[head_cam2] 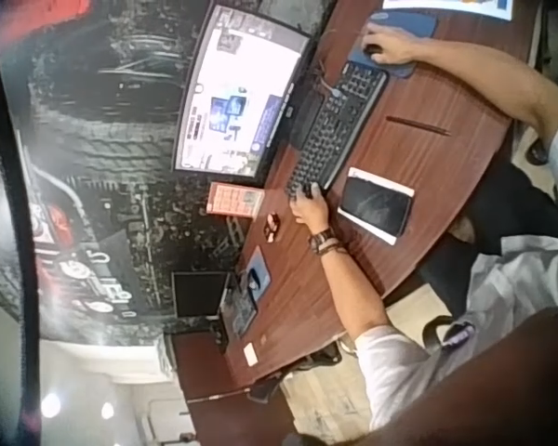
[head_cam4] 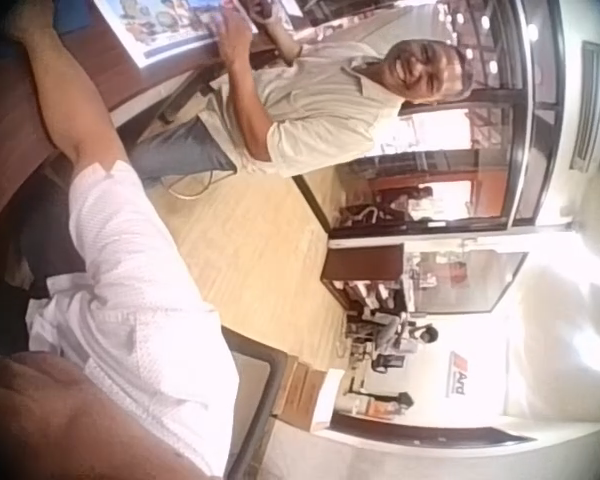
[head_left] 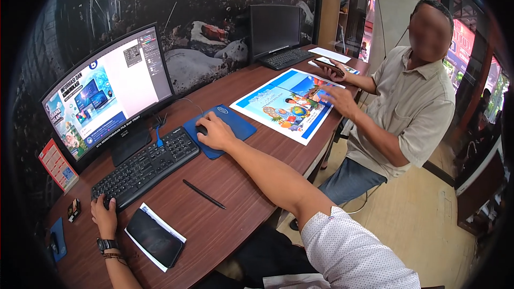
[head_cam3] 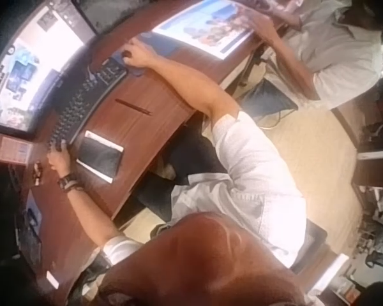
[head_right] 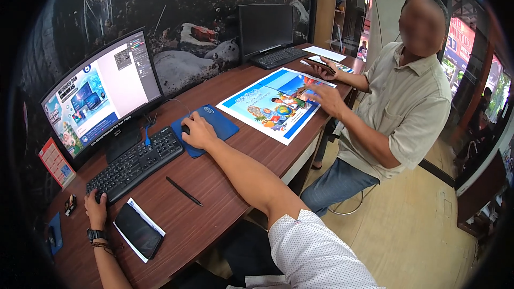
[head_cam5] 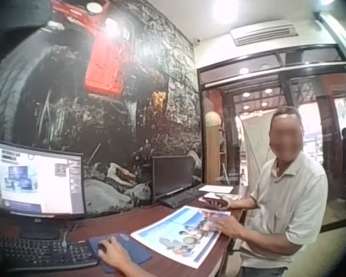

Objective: The recorder is using a computer to design or edit a digital print layout, interacting with a colleague to review a physical proof.

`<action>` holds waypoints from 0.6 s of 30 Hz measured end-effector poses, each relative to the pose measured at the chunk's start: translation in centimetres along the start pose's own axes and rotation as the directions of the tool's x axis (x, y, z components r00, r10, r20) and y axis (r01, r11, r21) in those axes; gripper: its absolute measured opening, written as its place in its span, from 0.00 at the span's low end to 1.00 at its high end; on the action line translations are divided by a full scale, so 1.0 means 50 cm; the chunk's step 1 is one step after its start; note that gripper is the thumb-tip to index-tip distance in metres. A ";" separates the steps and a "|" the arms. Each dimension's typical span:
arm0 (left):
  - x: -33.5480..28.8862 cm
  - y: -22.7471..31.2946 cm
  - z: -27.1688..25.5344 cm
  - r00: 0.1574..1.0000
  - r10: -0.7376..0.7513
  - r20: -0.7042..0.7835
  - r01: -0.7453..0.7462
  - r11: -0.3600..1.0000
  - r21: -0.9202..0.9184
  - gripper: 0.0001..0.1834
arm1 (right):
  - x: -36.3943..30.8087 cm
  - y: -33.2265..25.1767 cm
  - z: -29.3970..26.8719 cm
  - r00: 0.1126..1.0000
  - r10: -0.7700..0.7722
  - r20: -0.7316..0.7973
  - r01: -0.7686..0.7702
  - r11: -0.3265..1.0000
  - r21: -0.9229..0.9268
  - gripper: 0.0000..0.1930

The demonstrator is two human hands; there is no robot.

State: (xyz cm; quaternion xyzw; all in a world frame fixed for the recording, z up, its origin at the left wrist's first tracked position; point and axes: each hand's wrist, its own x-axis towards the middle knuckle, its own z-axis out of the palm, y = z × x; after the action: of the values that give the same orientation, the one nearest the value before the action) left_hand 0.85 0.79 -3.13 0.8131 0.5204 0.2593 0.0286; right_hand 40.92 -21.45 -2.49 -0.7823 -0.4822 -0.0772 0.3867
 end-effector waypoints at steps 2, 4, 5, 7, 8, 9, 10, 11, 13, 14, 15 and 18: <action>-0.001 0.002 0.004 1.000 -0.002 0.003 0.002 1.000 0.007 0.24 | 0.001 0.001 -0.002 1.000 0.011 0.009 -0.011 1.000 -0.006 0.19; 0.000 0.007 0.001 1.000 -0.006 0.005 0.006 1.000 0.014 0.23 | 0.000 0.002 -0.003 1.000 0.017 0.021 -0.017 1.000 -0.019 0.19; 0.000 0.009 -0.004 0.998 -0.025 0.056 0.025 1.000 -0.004 0.25 | -0.001 0.003 -0.003 1.000 0.017 0.020 -0.017 1.000 -0.018 0.19; 0.001 0.010 -0.007 0.993 -0.043 0.106 0.045 0.999 -0.020 0.27 | -0.001 0.004 -0.002 1.000 0.015 0.021 -0.015 1.000 -0.013 0.19; 0.001 0.008 -0.007 0.994 -0.040 0.104 0.043 0.999 -0.020 0.27 | -0.001 0.003 -0.001 1.000 0.013 0.020 -0.013 1.000 -0.011 0.19; 0.001 0.007 -0.007 0.994 -0.038 0.102 0.041 0.999 -0.019 0.27 | -0.002 0.003 0.000 1.000 0.014 0.017 -0.014 1.000 -0.010 0.19; 0.001 0.004 -0.005 0.994 -0.039 0.100 0.041 0.999 -0.018 0.27 | -0.002 0.002 0.002 1.000 0.015 0.015 -0.015 1.000 -0.009 0.19; 0.002 0.000 -0.003 0.995 -0.037 0.095 0.038 0.999 -0.016 0.27 | -0.002 0.002 0.004 1.000 0.014 0.015 -0.014 1.000 -0.008 0.19; 0.002 -0.001 -0.003 0.995 -0.034 0.091 0.035 0.999 -0.013 0.27 | -0.001 0.005 0.007 1.000 0.010 0.023 -0.010 1.000 -0.010 0.19; 0.001 0.003 -0.004 0.995 -0.037 0.094 0.038 0.999 -0.010 0.27 | -0.001 0.008 0.009 1.000 0.011 0.022 -0.011 1.000 -0.011 0.19; 0.001 0.006 -0.005 0.994 -0.040 0.098 0.041 0.999 -0.007 0.26 | -0.001 0.011 0.011 1.000 0.004 0.013 -0.004 1.000 -0.008 0.19; 0.004 0.005 0.000 0.995 -0.037 0.089 0.038 0.999 -0.017 0.26 | -0.001 0.013 0.012 1.000 0.000 0.002 0.000 1.000 -0.006 0.19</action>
State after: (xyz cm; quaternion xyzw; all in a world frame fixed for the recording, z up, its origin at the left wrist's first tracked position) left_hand 1.13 0.87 -2.99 0.8136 0.5313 0.2273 0.0640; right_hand 41.27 -21.22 -3.26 -0.7834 -0.4825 -0.0779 0.3839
